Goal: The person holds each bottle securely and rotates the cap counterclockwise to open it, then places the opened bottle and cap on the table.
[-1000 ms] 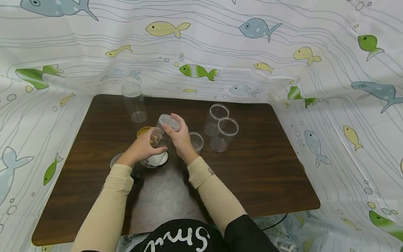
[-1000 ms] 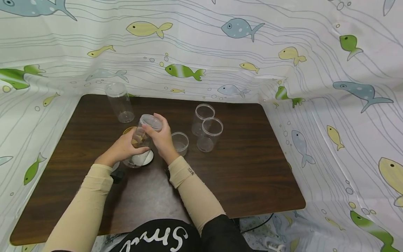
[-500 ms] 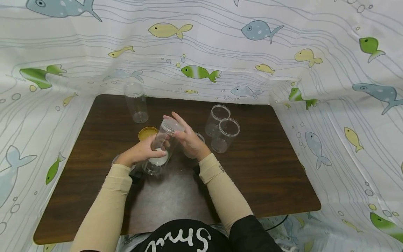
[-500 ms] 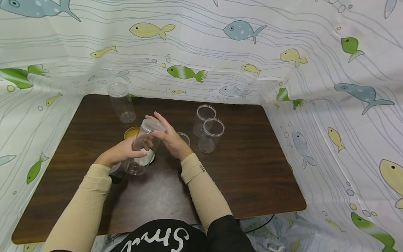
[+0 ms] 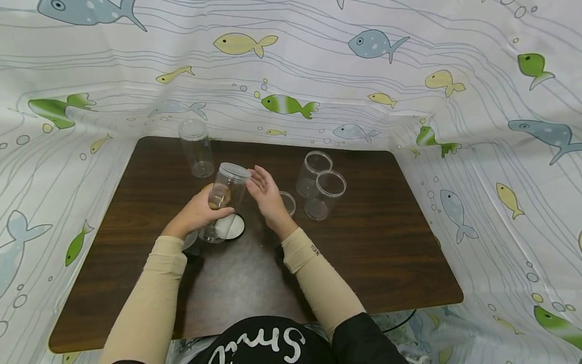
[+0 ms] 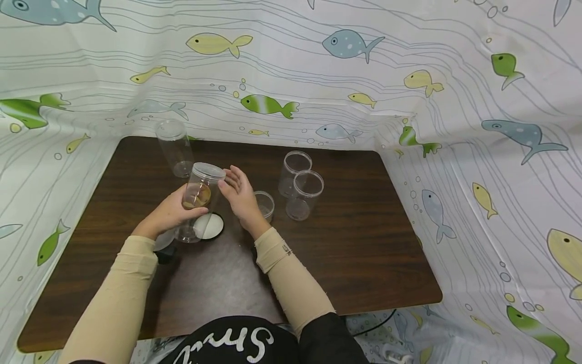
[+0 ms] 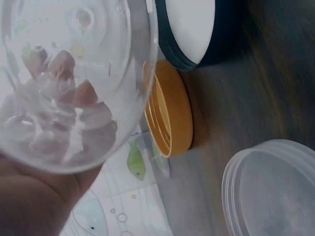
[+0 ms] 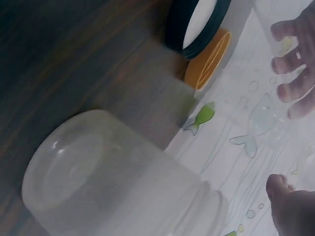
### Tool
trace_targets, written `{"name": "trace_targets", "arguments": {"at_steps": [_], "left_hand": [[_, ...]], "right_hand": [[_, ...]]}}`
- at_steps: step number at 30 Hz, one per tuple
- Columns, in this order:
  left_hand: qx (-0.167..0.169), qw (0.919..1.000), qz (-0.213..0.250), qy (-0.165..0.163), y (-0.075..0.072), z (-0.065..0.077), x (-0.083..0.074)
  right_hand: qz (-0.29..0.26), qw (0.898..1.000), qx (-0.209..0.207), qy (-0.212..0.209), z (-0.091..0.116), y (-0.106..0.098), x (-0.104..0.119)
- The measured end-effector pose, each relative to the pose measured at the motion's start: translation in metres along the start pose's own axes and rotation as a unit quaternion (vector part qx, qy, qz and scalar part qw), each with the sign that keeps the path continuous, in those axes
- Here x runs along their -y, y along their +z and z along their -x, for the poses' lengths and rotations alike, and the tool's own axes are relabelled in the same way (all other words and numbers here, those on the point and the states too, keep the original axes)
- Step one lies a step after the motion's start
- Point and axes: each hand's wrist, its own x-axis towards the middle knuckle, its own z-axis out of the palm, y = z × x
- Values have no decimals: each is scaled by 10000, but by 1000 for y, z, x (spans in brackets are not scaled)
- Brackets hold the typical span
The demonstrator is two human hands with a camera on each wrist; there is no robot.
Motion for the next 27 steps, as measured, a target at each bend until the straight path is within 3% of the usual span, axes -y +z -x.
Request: {"name": "trace_targets", "arguments": {"at_steps": [3, 6, 12, 16, 21, 24, 27], "left_hand": [[-13, 9995, -316, -93, 1, 0, -1], [109, 9993, -362, 32, 4, -1, -2], [375, 9989, -119, 244, 7, -3, -6], [545, 9978, 176, 325, 10, -4, -9], [1052, 9875, 884, 772, 13, -3, -8], [1411, 9788, 1153, 930, 13, 0, -7], [1512, 9762, 1229, 950, 12, 3, -7]], "right_hand": [[112, 9996, -109, 233, 2, 6, 2], [113, 9994, -131, 305, 2, 11, 4], [290, 9990, -289, 164, -2, 15, 9], [59, 9997, -232, 91, -6, 13, 13], [-731, 9952, 643, -99, -7, 3, 11], [-1169, 9832, 1379, -252, -7, -3, 8], [-1573, 9677, 1929, -413, -9, -7, 8]]}}
